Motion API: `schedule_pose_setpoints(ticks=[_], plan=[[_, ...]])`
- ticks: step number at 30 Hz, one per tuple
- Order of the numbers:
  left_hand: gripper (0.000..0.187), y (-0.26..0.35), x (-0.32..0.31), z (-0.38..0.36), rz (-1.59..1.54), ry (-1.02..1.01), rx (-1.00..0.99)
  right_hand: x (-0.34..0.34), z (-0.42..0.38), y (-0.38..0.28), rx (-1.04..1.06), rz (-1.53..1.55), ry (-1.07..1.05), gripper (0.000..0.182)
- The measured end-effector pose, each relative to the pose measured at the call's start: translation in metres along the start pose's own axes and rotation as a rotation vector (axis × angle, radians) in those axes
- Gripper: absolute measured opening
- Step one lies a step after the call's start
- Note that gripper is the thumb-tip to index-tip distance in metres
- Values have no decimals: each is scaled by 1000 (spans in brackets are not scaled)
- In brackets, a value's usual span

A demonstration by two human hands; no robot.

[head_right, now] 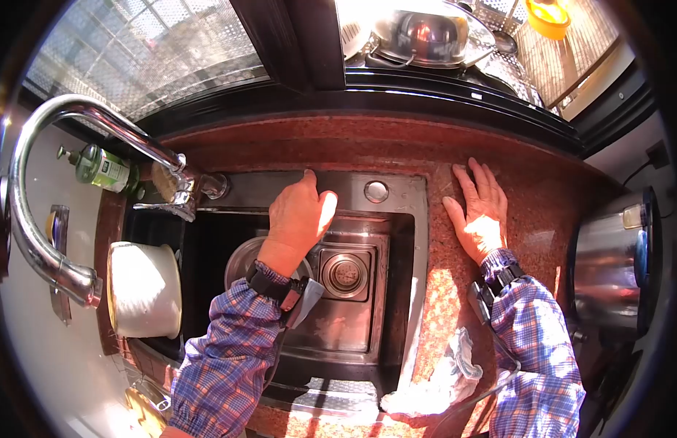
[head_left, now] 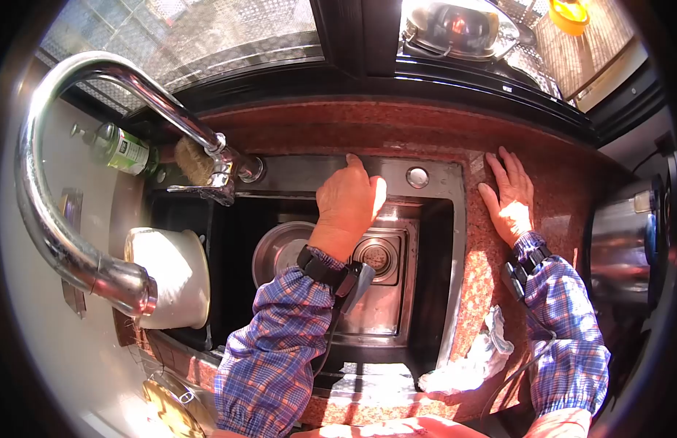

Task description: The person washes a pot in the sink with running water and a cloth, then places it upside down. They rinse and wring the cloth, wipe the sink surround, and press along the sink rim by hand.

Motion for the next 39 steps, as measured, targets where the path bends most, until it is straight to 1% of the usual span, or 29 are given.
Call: schedule_pose_setpoints(ticks=[2, 3, 6, 7, 8, 10, 13, 15, 18, 22, 24, 26, 28, 29, 31, 32, 34, 36, 37, 38, 39], plan=[[51, 4, 0, -4, -17, -83, -59, -1, 0, -1, 5, -1, -1, 57], [51, 5, -3, -5, -50, -80, -104, -1, 0, -1, 7, 3, -2, 57], [52, -3, 1, -6, -37, -30, -117, -2, 1, 1, 17, 2, 10, 57], [52, -11, 4, -6, -49, 4, -55, -2, 0, 2, 18, 8, 15, 57], [52, -21, 10, -6, -49, -1, -57, -2, 0, 2, 13, 7, 13, 57], [54, -39, 19, -6, -49, 36, 30, -1, 0, 0, 7, -10, 7, 57], [58, -29, 12, -3, -14, 25, 25, -2, 0, 1, 18, -3, 15, 57], [63, -18, 8, -1, 51, 21, 17, -1, 0, 0, 16, -7, 12, 56], [60, -4, 2, -2, 6, -9, 10, -1, 0, 0, 14, -9, 11, 56], [62, 15, -5, 1, 52, -77, -17, -2, 0, 0, 18, -9, 15, 56], [60, 19, -10, 0, -41, -15, -60, -1, 0, 0, 14, -15, 12, 56], [57, 26, -9, -5, -42, -42, -80, -2, 0, 0, 8, -18, 7, 57], [49, 32, -11, -8, -70, -56, -110, -1, -1, 0, 8, -23, 10, 57], [49, 32, -10, -7, -70, -57, -112, -1, 0, 1, 6, -24, 11, 57], [43, 34, -9, -7, -111, -73, -220, -2, -1, 1, 21, -14, 25, 57], [43, 33, -11, -7, -111, -71, -220, -2, -1, 0, 21, -14, 26, 57], [38, 36, -18, -5, -36, -73, -247, -1, 0, 1, 16, -5, 18, 57], [40, 22, -11, -4, 23, -53, -296, 0, -1, 2, 19, -4, 23, 57], [42, 17, -6, -2, 152, -99, -242, -1, -1, 0, 27, 6, 29, 57], [43, 7, 2, -5, 201, -99, -282, -1, 0, 0, 21, 11, 29, 57], [41, -1, 7, -6, 272, -24, -298, 0, 0, 0, 19, 10, 25, 57]])
Point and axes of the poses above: each hand's wrist, its own z-axis towards the middle knuckle, its own x-axis out of the back of the hand, y = z × x, the point moved 2 cm from there along z, towards the middle knuckle, and after that the axes turned 9 degrees about -y, right-handed, at the moved point
